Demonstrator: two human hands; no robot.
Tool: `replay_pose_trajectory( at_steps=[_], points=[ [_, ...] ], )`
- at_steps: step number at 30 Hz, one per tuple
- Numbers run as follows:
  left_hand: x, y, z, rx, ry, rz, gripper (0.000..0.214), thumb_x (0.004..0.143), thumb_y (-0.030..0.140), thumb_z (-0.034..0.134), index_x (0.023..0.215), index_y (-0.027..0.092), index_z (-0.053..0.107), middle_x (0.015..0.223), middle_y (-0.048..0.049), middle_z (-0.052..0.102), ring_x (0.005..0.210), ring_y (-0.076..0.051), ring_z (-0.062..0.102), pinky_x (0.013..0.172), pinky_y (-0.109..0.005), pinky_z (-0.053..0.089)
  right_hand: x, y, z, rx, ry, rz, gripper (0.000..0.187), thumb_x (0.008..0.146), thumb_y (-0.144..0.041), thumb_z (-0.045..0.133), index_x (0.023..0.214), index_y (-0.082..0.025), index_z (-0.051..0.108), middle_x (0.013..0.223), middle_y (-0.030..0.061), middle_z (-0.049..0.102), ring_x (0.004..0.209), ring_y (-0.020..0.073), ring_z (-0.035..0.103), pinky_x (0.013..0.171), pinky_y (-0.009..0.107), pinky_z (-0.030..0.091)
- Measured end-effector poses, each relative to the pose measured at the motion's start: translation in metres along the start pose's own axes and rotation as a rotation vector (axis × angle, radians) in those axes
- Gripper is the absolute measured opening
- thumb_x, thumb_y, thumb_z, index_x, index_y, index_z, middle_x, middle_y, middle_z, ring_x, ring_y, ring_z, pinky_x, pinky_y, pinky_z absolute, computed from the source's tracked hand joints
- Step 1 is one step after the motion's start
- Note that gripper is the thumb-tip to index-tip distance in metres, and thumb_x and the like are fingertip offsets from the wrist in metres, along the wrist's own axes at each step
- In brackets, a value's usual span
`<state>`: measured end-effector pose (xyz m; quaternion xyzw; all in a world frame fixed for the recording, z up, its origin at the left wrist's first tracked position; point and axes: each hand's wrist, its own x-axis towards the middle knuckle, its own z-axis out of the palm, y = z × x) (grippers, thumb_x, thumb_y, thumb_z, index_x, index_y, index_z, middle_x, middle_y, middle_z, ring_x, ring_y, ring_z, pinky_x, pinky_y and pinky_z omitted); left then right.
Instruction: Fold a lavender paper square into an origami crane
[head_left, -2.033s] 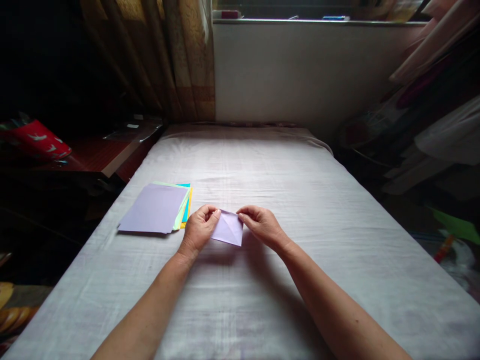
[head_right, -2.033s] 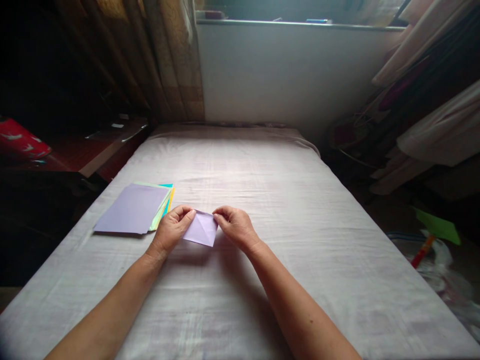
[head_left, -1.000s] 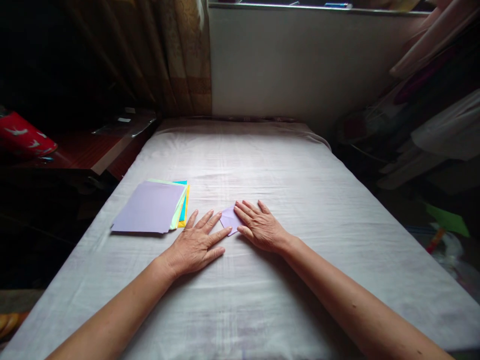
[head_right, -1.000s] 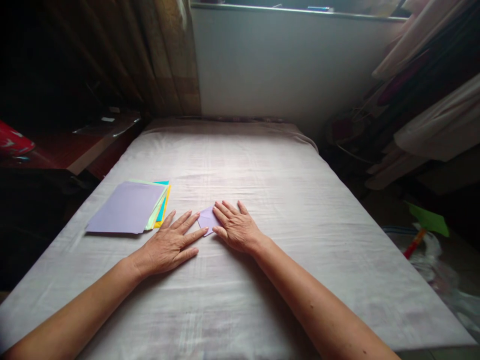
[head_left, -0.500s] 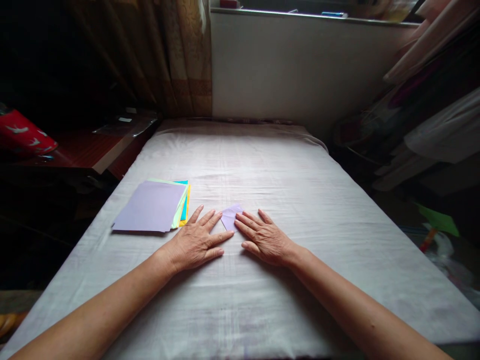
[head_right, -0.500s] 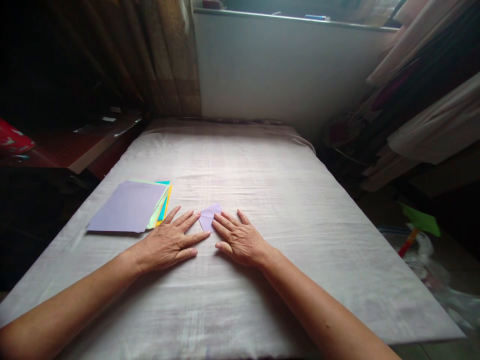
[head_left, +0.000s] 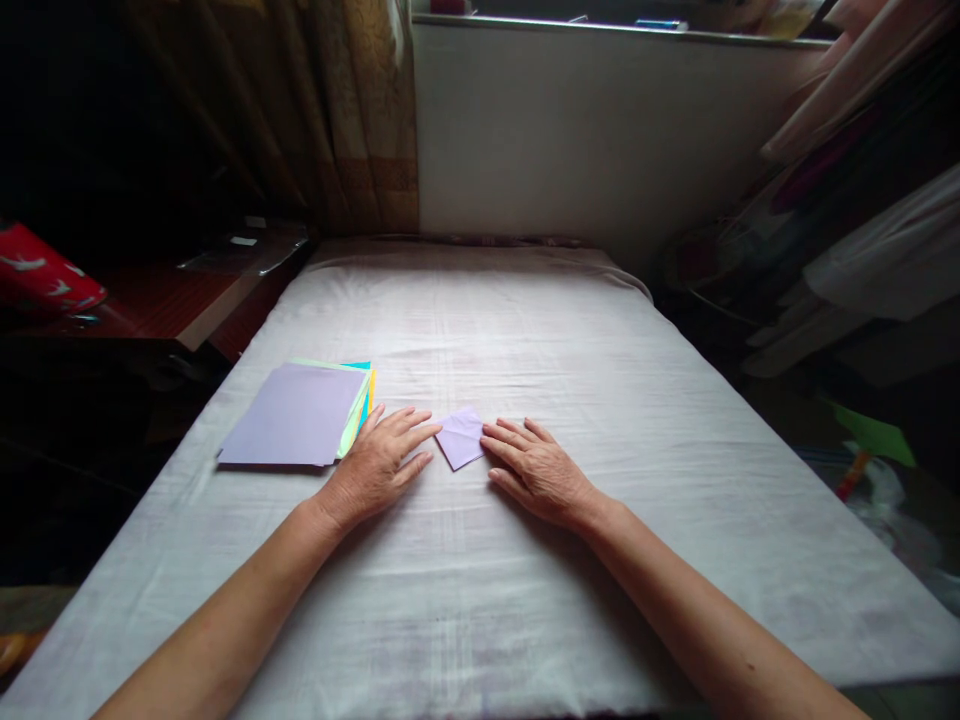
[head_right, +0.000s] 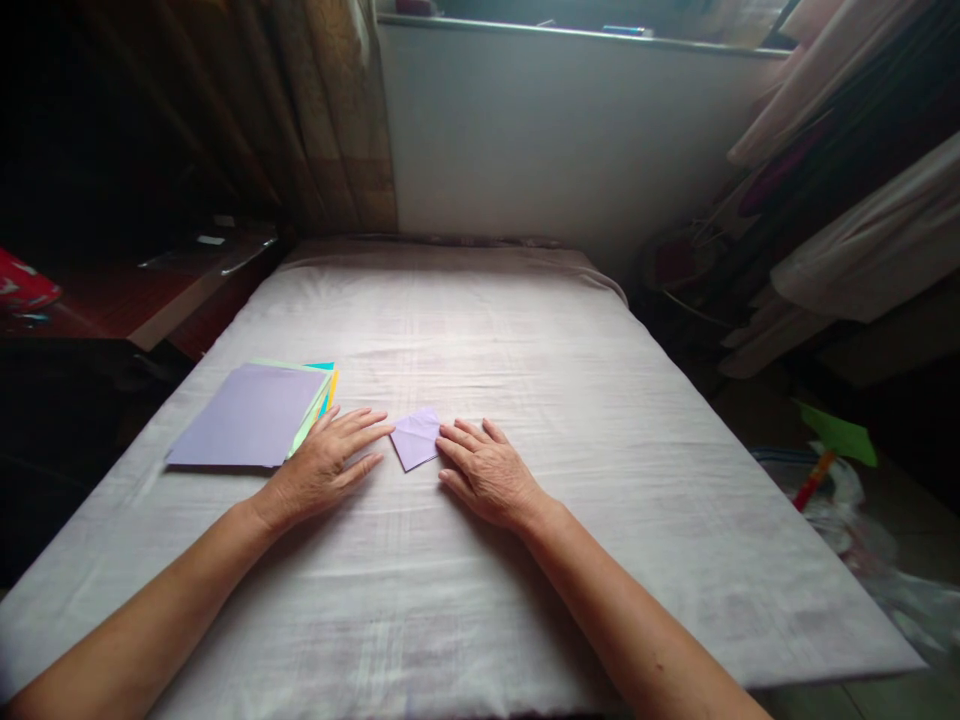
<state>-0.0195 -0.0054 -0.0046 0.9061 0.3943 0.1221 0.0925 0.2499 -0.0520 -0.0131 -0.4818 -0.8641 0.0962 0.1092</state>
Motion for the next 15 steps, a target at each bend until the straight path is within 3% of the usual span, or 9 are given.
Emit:
replay_pose_trajectory(
  at_steps=[9,15],
  points=[
    [0.012,0.016,0.01,0.068,0.082,0.022,0.024,0.092,0.033,0.059,0.113,0.026,0.067,0.123,-0.0079,0.067,0.118,-0.026,0.059,0.112,-0.06,0.027,-0.002,0.005,0.016,0.132,0.387,0.123,0.035,0.084,-0.018,0.055,0.118,-0.02,0.062,0.127,0.0126,0.065,0.115,0.025,0.061,0.099,0.044,0.048],
    [0.014,0.016,0.012,0.111,0.161,0.166,0.02,0.097,0.033,0.052,0.103,0.024,0.068,0.117,-0.0045,0.071,0.115,-0.024,0.062,0.11,-0.052,0.033,-0.004,0.006,0.014,0.167,0.406,0.119,0.026,0.088,-0.02,0.054,0.111,-0.022,0.065,0.122,0.0108,0.068,0.111,0.0239,0.063,0.096,0.042,0.049]
  ],
)
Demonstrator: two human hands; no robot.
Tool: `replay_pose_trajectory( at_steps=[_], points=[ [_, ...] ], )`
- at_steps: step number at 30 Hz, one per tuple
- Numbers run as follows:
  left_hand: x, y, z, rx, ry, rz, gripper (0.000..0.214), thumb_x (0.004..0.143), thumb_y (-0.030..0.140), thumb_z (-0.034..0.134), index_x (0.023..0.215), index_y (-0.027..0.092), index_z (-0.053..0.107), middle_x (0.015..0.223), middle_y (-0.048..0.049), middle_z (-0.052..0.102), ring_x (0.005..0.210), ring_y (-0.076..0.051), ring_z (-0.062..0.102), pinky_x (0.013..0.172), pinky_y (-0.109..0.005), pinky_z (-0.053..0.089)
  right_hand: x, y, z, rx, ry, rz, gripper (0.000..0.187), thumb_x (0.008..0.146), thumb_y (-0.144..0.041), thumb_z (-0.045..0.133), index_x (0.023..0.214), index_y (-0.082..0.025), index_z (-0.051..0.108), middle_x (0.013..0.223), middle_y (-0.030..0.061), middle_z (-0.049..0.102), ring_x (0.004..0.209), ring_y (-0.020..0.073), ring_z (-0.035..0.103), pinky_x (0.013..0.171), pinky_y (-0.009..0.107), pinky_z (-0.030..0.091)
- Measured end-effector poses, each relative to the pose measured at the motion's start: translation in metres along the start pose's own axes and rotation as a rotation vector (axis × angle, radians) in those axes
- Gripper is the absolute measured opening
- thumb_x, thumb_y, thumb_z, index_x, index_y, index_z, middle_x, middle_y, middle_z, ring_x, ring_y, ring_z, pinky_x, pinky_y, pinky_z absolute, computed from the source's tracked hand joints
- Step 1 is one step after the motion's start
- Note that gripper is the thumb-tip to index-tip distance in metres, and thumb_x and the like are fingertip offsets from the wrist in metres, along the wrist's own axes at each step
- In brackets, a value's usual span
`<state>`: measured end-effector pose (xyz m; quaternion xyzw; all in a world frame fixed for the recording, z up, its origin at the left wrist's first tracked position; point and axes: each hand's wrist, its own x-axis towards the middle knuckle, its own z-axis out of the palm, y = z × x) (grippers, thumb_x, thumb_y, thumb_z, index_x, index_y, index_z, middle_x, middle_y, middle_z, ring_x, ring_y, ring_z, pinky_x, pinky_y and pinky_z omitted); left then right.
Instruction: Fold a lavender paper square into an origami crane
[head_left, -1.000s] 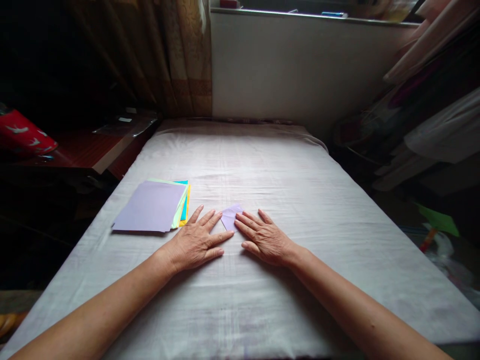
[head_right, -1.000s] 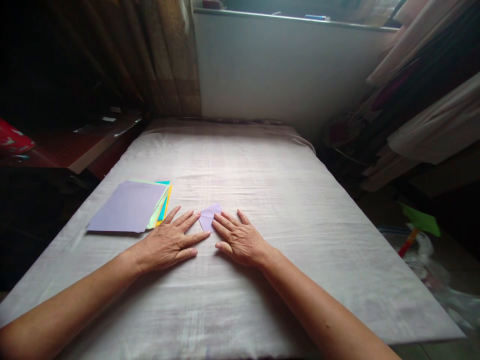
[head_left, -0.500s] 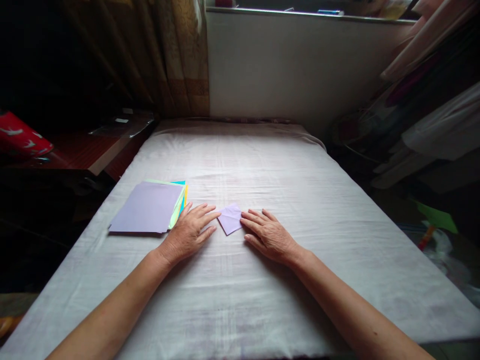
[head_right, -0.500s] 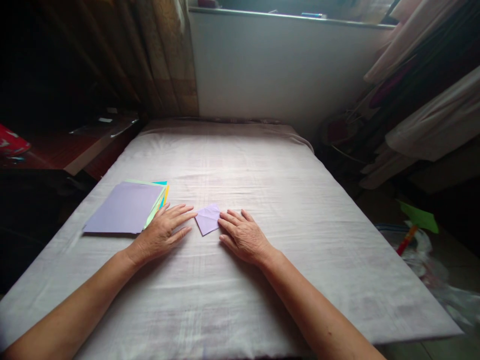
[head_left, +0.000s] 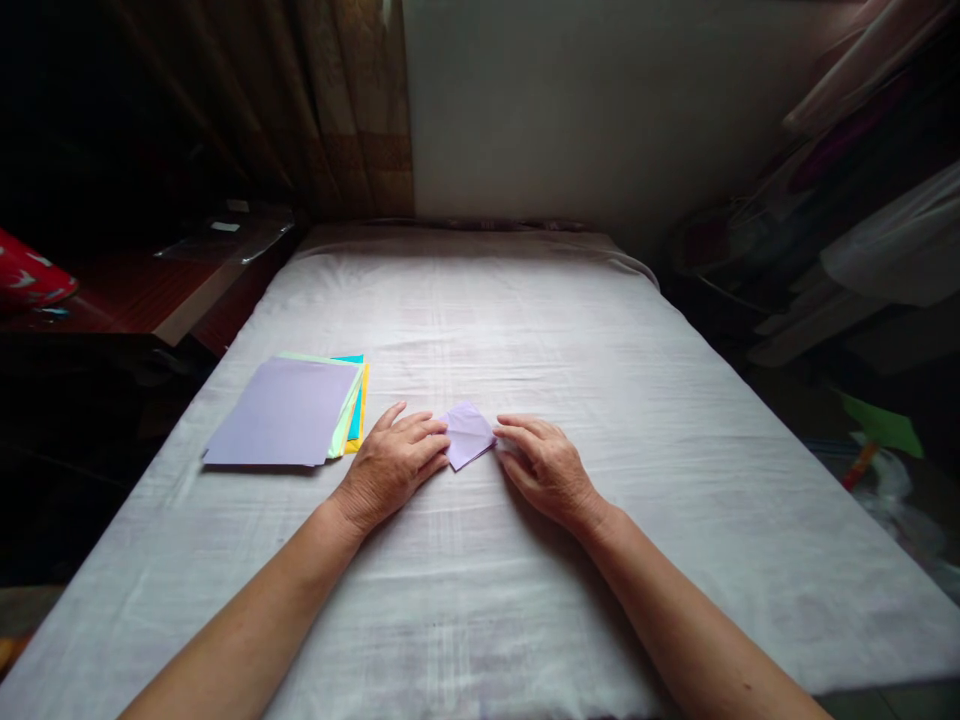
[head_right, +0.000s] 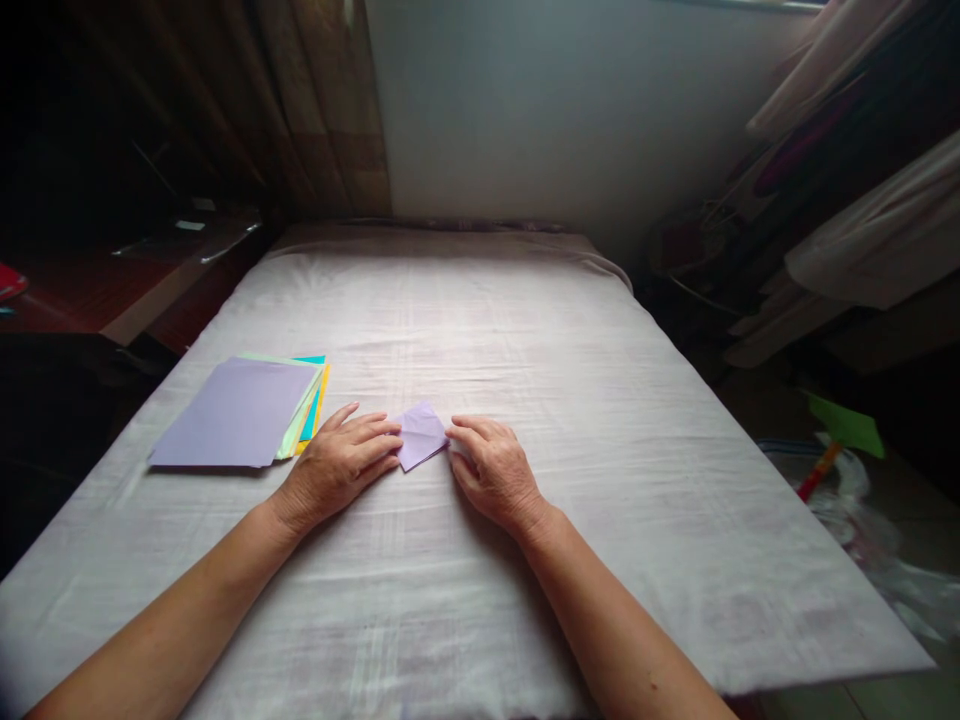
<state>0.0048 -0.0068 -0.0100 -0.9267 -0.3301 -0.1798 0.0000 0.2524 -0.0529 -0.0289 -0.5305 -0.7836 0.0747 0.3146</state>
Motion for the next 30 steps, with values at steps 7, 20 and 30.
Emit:
replay_pose_trajectory(
  at_steps=[7,20,30],
  points=[
    [0.004,0.002,0.001,0.001,0.082,0.073,0.028,0.101,0.035,0.043,0.094,0.022,0.067,0.104,-0.0019,0.075,0.095,-0.016,0.069,0.103,-0.04,0.04,0.003,-0.007,0.001,0.01,-0.01,-0.053,0.024,0.088,-0.02,0.054,0.109,-0.023,0.067,0.12,0.0091,0.068,0.11,0.0235,0.062,0.096,0.041,0.048],
    [0.007,0.013,0.007,-0.009,0.101,-0.09,0.017,0.096,0.023,0.048,0.094,0.021,0.065,0.098,-0.0033,0.074,0.091,-0.018,0.067,0.102,-0.043,0.041,0.022,-0.003,0.009,0.006,-0.115,-0.083,0.014,0.09,-0.028,0.06,0.097,-0.025,0.071,0.123,0.0077,0.066,0.116,0.0244,0.058,0.099,0.042,0.044],
    [0.01,0.019,0.009,-0.107,0.078,-0.246,0.016,0.094,0.027,0.052,0.087,0.021,0.065,0.096,-0.004,0.07,0.092,-0.02,0.062,0.091,-0.038,0.047,0.022,0.001,0.012,-0.018,-0.118,-0.011,0.015,0.092,-0.031,0.057,0.095,-0.025,0.071,0.122,0.0066,0.067,0.119,0.0258,0.056,0.101,0.044,0.041]
  ],
)
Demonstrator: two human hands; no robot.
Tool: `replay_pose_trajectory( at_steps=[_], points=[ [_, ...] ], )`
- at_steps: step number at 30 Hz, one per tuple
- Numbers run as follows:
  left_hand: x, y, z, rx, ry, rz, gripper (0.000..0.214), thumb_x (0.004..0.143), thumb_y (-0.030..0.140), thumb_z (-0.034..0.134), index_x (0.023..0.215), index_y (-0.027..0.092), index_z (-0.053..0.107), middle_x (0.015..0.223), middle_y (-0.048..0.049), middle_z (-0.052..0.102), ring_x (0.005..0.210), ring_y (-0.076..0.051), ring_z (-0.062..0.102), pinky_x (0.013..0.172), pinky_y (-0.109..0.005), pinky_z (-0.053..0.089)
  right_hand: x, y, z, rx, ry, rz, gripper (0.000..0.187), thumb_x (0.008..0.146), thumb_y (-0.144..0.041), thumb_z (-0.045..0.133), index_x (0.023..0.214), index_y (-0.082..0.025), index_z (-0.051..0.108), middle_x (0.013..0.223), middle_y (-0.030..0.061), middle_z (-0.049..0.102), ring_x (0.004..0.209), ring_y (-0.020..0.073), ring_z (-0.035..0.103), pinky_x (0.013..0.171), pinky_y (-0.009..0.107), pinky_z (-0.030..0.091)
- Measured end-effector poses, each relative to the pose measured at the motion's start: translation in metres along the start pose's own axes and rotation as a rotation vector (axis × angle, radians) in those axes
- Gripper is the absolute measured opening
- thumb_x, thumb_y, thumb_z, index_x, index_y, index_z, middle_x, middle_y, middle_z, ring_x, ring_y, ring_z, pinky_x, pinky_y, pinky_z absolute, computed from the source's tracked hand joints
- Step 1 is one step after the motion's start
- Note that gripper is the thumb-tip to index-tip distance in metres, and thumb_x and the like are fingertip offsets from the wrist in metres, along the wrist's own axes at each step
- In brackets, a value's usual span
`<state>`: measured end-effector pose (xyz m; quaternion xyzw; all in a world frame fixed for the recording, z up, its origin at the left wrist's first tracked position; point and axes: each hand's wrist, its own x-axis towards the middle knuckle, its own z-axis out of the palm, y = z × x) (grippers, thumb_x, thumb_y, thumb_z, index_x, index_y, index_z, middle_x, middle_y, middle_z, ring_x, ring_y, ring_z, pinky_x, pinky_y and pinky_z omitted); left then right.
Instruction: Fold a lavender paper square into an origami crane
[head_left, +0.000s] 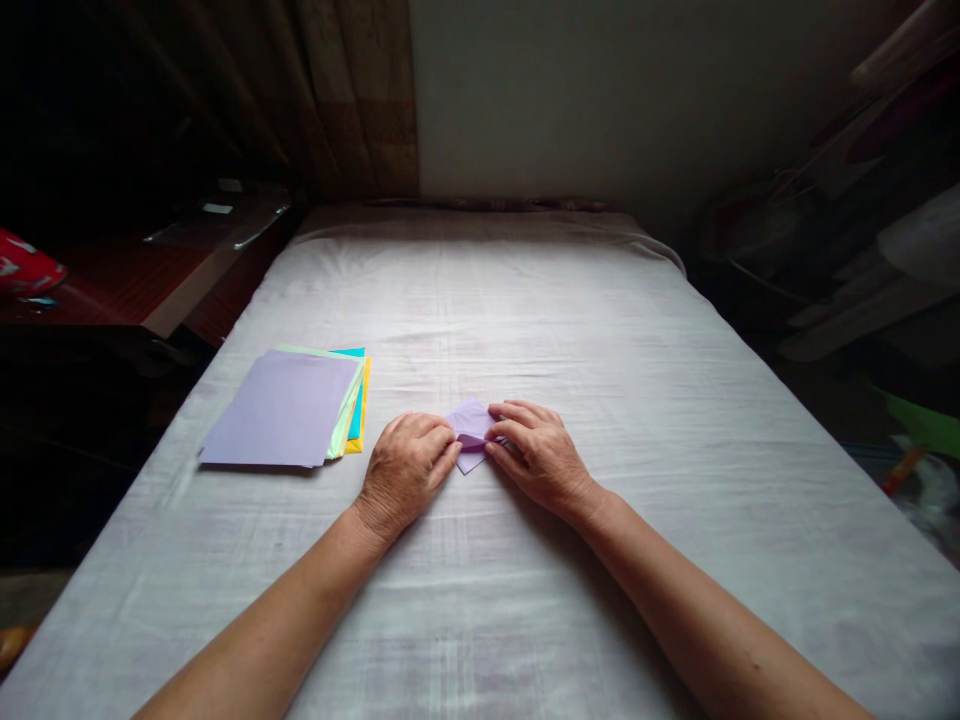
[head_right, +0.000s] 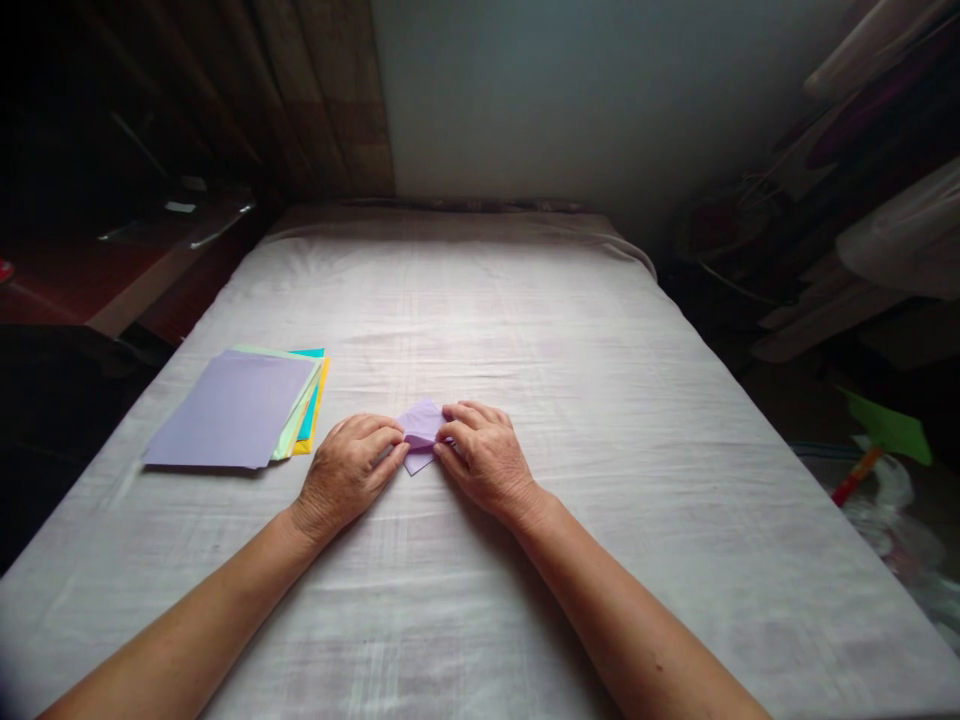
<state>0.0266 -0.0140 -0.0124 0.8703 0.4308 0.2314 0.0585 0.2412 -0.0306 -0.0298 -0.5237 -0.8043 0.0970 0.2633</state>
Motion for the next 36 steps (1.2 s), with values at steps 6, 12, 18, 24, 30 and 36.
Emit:
replay_pose_trajectory(
  at_steps=[6,12,18,24,30,36],
  points=[
    [-0.001,0.001,0.003,-0.01,-0.005,-0.033,0.009,0.092,0.024,0.055,0.089,0.021,0.063,0.1,-0.0055,0.069,0.097,-0.022,0.061,0.09,-0.038,0.048,0.0,0.007,-0.002,0.022,0.024,0.048,0.013,0.091,-0.029,0.058,0.09,-0.026,0.07,0.121,0.0048,0.068,0.121,0.027,0.054,0.1,0.046,0.039],
    [-0.004,0.0,0.006,0.131,0.091,0.072,0.023,0.095,0.022,0.053,0.116,0.023,0.062,0.114,-0.0087,0.066,0.104,-0.023,0.06,0.096,-0.043,0.049,0.003,0.003,0.0,0.057,0.031,0.116,0.012,0.088,-0.029,0.058,0.086,-0.025,0.069,0.121,0.0058,0.067,0.124,0.0277,0.052,0.103,0.048,0.036],
    [-0.007,-0.001,0.001,0.179,0.069,0.327,0.031,0.095,0.013,0.051,0.119,0.026,0.066,0.119,-0.0026,0.07,0.119,-0.023,0.057,0.109,-0.046,0.039,0.006,-0.004,0.001,0.064,0.067,0.15,0.012,0.087,-0.029,0.058,0.081,-0.025,0.067,0.119,0.006,0.068,0.12,0.0267,0.054,0.102,0.047,0.036],
    [-0.011,0.005,-0.007,0.19,-0.028,0.263,0.033,0.098,0.031,0.049,0.126,0.021,0.063,0.129,-0.0009,0.066,0.127,-0.03,0.052,0.113,-0.05,0.031,0.007,-0.007,0.002,0.052,0.067,0.178,0.012,0.087,-0.027,0.058,0.079,-0.024,0.066,0.119,0.0056,0.068,0.123,0.0266,0.052,0.102,0.046,0.035],
    [-0.017,0.009,-0.006,0.192,-0.122,0.195,0.043,0.097,0.042,0.047,0.131,0.018,0.06,0.138,-0.007,0.059,0.133,-0.031,0.046,0.117,-0.049,0.024,0.007,-0.009,0.002,0.045,0.071,0.194,0.01,0.086,-0.026,0.06,0.078,-0.024,0.064,0.119,0.0059,0.068,0.121,0.0269,0.053,0.101,0.046,0.036],
    [-0.021,0.01,-0.004,0.175,-0.115,0.203,0.043,0.097,0.038,0.048,0.134,0.019,0.058,0.131,-0.01,0.062,0.124,-0.028,0.052,0.114,-0.048,0.029,0.007,-0.011,0.003,0.031,0.07,0.212,0.009,0.086,-0.025,0.06,0.078,-0.023,0.065,0.12,0.0059,0.067,0.122,0.0265,0.053,0.104,0.045,0.034]
  ],
)
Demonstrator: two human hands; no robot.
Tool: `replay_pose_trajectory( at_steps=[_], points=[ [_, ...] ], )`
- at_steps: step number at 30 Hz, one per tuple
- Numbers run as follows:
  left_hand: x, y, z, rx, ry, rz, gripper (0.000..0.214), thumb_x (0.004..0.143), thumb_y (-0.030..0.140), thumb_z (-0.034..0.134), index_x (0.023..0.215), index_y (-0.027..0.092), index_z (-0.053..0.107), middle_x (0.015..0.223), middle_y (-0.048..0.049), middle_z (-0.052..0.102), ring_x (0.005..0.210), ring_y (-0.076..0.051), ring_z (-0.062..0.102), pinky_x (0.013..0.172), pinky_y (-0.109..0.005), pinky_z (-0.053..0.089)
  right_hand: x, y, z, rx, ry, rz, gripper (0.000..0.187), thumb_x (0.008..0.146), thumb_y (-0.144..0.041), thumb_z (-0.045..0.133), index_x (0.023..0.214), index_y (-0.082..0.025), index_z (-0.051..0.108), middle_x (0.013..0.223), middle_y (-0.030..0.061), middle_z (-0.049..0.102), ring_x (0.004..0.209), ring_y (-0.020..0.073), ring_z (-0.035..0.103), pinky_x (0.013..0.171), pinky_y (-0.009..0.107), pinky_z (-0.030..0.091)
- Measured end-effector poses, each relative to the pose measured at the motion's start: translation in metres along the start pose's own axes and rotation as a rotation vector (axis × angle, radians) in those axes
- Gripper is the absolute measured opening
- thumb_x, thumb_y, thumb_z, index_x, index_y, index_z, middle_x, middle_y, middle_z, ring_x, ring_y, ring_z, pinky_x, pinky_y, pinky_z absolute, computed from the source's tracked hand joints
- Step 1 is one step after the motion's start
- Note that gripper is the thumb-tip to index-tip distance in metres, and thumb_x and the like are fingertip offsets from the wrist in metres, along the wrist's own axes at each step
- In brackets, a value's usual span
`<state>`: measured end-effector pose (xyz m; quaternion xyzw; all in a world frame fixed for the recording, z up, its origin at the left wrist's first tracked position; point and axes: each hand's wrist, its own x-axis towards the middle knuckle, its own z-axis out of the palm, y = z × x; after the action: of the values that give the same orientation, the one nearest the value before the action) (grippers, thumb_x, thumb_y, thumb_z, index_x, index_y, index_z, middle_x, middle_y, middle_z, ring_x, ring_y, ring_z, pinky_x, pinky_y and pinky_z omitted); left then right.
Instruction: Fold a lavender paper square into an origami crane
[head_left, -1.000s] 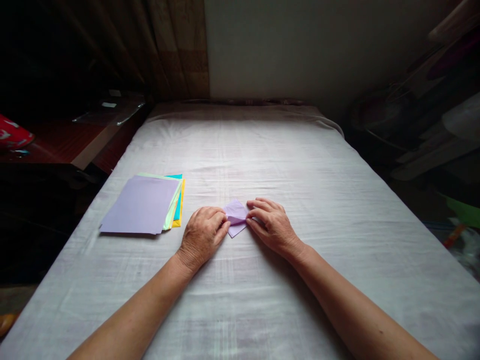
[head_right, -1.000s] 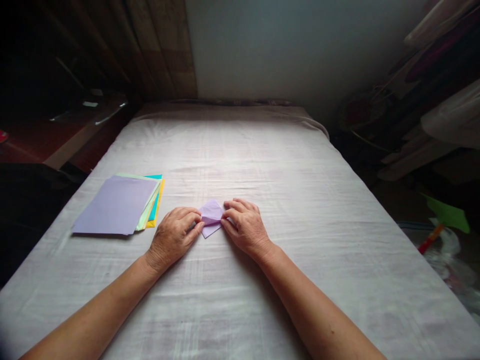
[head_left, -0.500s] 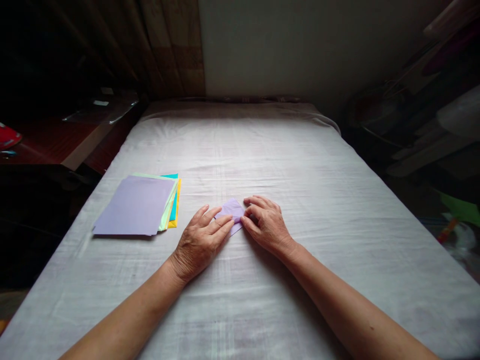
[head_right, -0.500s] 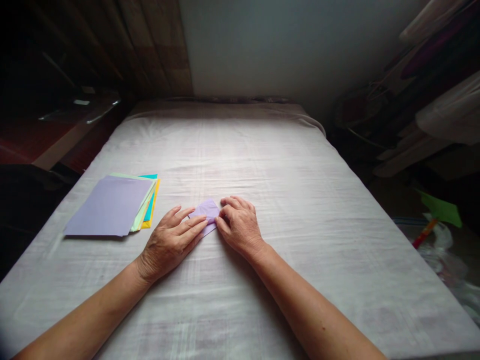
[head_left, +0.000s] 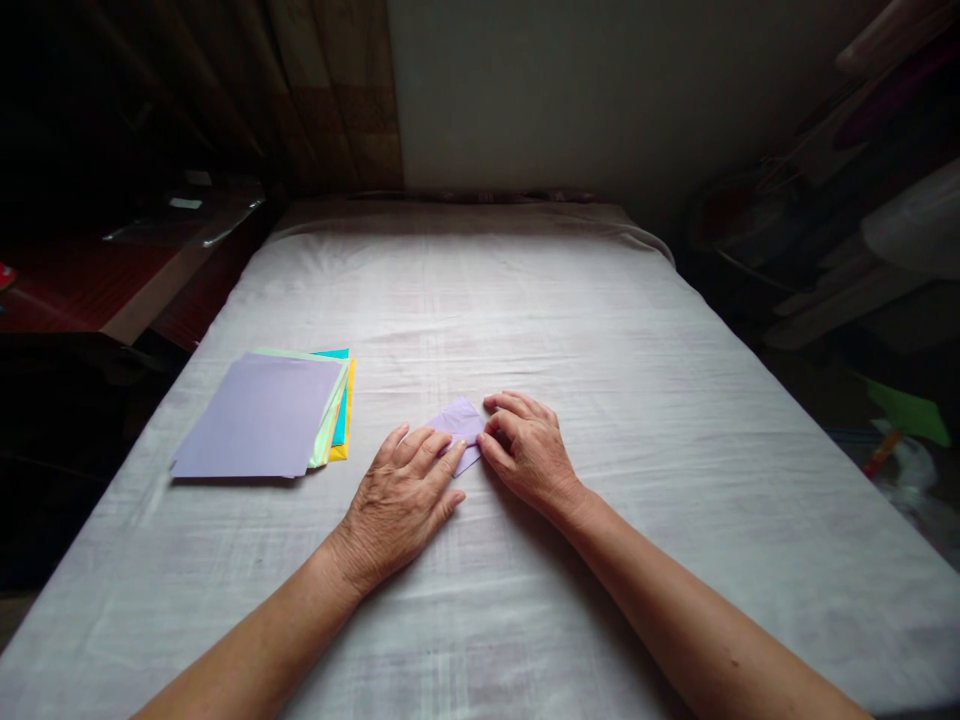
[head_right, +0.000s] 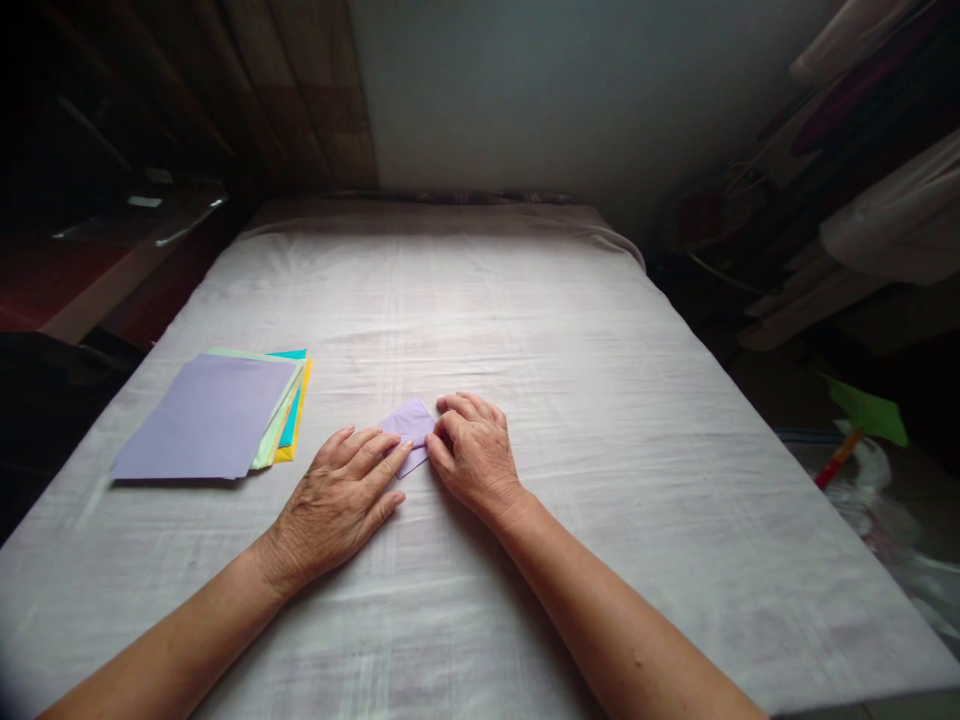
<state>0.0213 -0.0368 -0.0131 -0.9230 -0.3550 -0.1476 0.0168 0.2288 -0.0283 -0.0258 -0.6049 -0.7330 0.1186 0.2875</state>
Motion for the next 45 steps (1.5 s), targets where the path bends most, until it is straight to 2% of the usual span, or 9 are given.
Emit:
replay_pose_trajectory(
  at_steps=[4,10,16,32,36,45],
  points=[
    [-0.002,0.002,-0.001,-0.005,-0.013,-0.011,0.04,0.096,0.04,0.049,0.131,0.025,0.06,0.136,-0.0069,0.059,0.128,-0.028,0.049,0.114,-0.049,0.028,-0.001,0.0,0.001,0.01,0.014,-0.002,0.009,0.085,-0.024,0.06,0.078,-0.023,0.065,0.12,0.0062,0.068,0.122,0.026,0.053,0.104,0.045,0.033],
    [-0.004,0.005,-0.003,0.021,-0.031,-0.006,0.049,0.096,0.048,0.046,0.135,0.021,0.056,0.139,-0.0081,0.058,0.13,-0.029,0.049,0.114,-0.048,0.029,-0.001,0.0,0.001,0.023,0.033,-0.012,0.007,0.084,-0.023,0.062,0.078,-0.023,0.064,0.119,0.0061,0.068,0.122,0.0265,0.053,0.103,0.045,0.034],
    [-0.004,0.004,-0.001,0.065,-0.032,0.003,0.06,0.097,0.054,0.041,0.137,0.011,0.054,0.139,-0.013,0.057,0.129,-0.03,0.049,0.113,-0.047,0.03,-0.001,-0.001,0.001,0.018,0.033,-0.01,0.006,0.083,-0.023,0.062,0.077,-0.023,0.063,0.119,0.0065,0.068,0.122,0.0269,0.054,0.103,0.045,0.034],
    [-0.01,0.005,0.008,0.036,-0.049,-0.051,0.065,0.095,0.059,0.041,0.14,0.013,0.051,0.142,-0.0129,0.053,0.133,-0.029,0.043,0.116,-0.044,0.025,-0.002,-0.002,0.001,0.012,0.034,-0.002,0.007,0.084,-0.022,0.061,0.078,-0.023,0.062,0.12,0.0067,0.067,0.123,0.0265,0.053,0.104,0.046,0.034],
    [-0.01,0.006,0.008,0.043,-0.051,-0.056,0.063,0.095,0.058,0.04,0.14,0.015,0.051,0.142,-0.0114,0.054,0.133,-0.028,0.044,0.115,-0.044,0.025,-0.003,-0.003,0.001,0.022,0.05,0.007,0.004,0.083,-0.02,0.06,0.083,-0.022,0.063,0.122,0.0085,0.066,0.122,0.0268,0.054,0.103,0.046,0.035],
    [-0.007,0.006,0.004,0.066,-0.062,-0.041,0.062,0.096,0.058,0.037,0.138,0.015,0.052,0.14,-0.0107,0.056,0.131,-0.027,0.048,0.114,-0.044,0.027,-0.004,0.01,0.004,0.108,0.13,-0.009,0.026,0.082,-0.007,0.044,0.091,-0.023,0.063,0.115,0.0074,0.069,0.116,0.0223,0.058,0.1,0.042,0.041]
  ],
)
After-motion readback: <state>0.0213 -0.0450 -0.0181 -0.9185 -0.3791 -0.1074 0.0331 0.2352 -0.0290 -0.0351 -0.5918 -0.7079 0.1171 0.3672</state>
